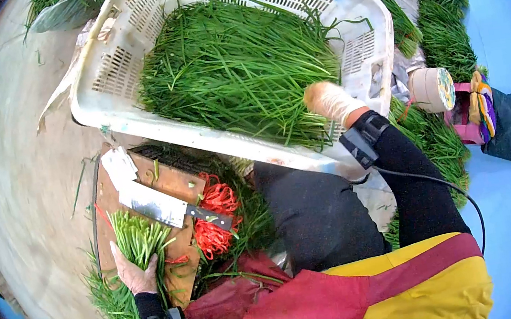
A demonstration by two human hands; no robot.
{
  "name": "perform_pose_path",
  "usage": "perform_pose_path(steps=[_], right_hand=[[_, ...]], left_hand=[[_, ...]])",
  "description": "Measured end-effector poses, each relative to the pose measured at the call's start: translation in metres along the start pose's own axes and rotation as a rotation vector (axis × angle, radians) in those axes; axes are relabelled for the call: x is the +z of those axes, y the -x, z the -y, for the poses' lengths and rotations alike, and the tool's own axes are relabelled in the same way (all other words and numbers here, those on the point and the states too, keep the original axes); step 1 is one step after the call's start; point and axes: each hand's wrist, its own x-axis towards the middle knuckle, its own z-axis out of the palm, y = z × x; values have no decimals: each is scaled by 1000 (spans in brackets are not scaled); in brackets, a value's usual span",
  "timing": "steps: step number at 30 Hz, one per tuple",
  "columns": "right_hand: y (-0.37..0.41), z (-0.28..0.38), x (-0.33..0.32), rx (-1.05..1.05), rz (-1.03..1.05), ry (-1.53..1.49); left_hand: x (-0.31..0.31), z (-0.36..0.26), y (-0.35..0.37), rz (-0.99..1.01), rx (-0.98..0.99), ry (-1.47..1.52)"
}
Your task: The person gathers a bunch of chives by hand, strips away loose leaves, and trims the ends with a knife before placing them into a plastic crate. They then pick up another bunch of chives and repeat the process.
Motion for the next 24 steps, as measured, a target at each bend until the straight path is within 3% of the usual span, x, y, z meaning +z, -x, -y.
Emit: perform_pose_path(steps=[1,2,4,7,12,17,20,24], right_hand=[[1,-13,-5,27,-234,-215],[-6,-22,-14,73,-312,-168],[1,-26,-43,195,-280,-75],[-21,-46,-35,278,-206,-69],[-33,-40,-29,217,-187,-123],[-86,-84,9,226,-229,-249],[-79,-76,-16,167,-117,-200],[-72,-70,-11,100,-195,-199]], left_hand=[[0,0,0,-2,7,26],[0,0,0,-3,14,53],[2,2,-1,5,2,78],[3,7,-2,6,30,6],[4,7,-2,7,26,32],[3,4,-4,6,42,41],[7,7,-3,12,12,88],[7,5,-4,29,-31,151]])
